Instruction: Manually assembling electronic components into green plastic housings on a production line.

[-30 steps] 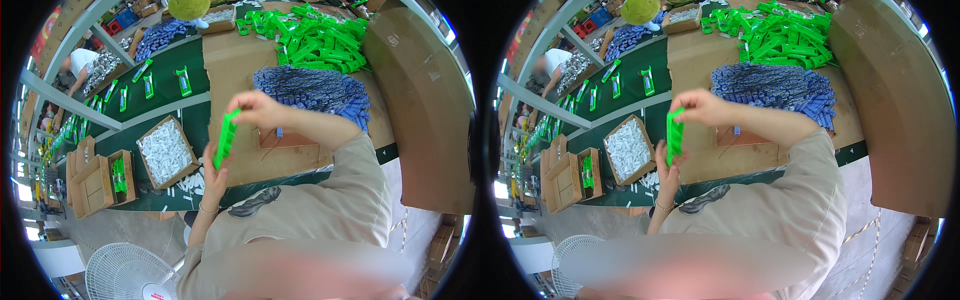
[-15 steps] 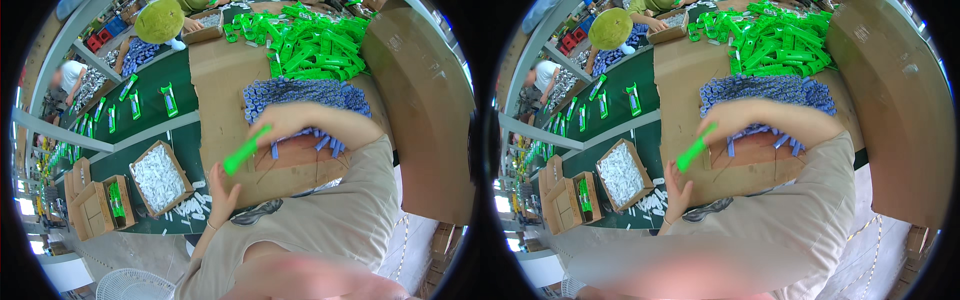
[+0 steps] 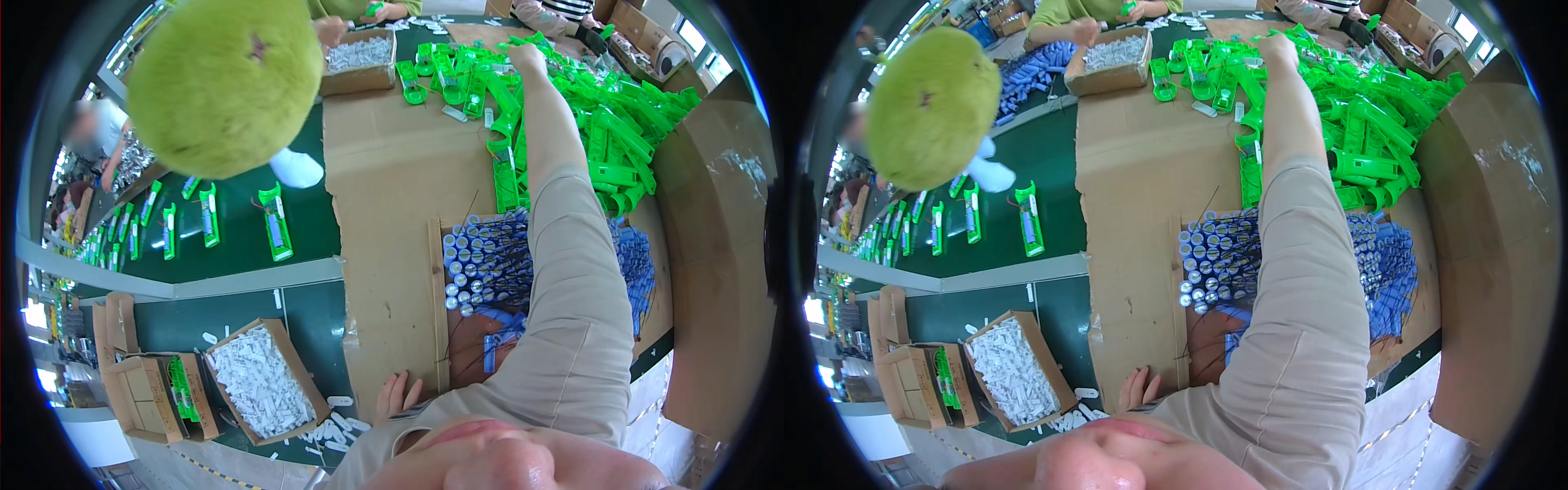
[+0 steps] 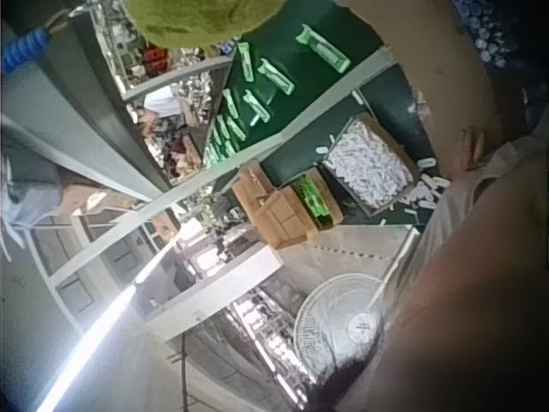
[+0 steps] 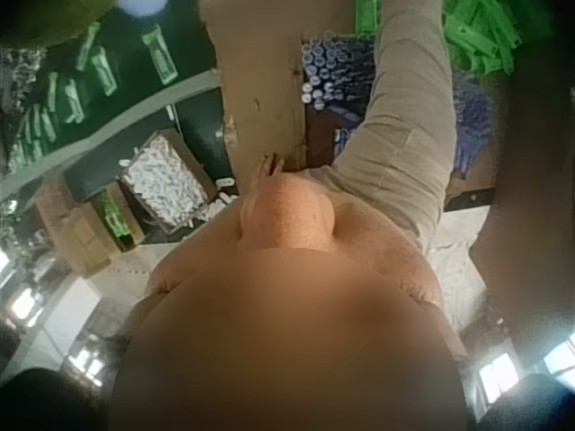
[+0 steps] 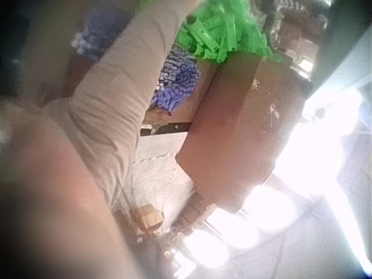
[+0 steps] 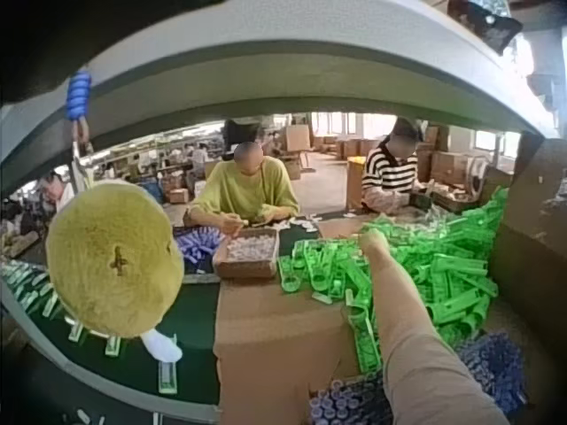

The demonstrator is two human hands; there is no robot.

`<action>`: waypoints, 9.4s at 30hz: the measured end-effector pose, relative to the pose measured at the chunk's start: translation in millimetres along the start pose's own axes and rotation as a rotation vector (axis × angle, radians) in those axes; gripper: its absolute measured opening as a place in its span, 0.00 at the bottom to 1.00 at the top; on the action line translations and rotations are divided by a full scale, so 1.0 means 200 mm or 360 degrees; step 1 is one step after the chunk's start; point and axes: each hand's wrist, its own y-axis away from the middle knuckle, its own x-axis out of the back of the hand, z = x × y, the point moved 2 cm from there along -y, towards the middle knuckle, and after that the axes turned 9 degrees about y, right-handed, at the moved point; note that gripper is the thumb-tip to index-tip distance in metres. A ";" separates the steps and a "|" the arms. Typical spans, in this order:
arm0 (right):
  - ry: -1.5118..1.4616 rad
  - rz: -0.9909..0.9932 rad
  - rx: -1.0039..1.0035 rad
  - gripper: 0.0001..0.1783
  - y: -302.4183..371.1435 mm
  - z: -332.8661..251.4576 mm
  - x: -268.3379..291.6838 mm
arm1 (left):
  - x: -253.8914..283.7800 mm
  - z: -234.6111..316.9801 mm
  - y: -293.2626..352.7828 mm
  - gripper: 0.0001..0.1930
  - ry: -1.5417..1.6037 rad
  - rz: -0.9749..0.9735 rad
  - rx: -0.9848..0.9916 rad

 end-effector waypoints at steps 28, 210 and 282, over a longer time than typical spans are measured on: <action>-0.0822 -0.1006 0.0271 0.26 0.88 0.31 0.83 | 0.14 0.12 -0.09 0.35 0.0291 -0.0048 0.0180; -0.1766 -0.1718 0.0989 0.33 3.29 -0.07 0.80 | 0.46 0.25 0.27 0.22 0.3045 0.0166 0.0996; -0.1954 -0.1583 0.0612 0.22 3.39 -0.20 0.88 | 0.60 0.35 0.20 0.36 0.1425 0.0111 0.0624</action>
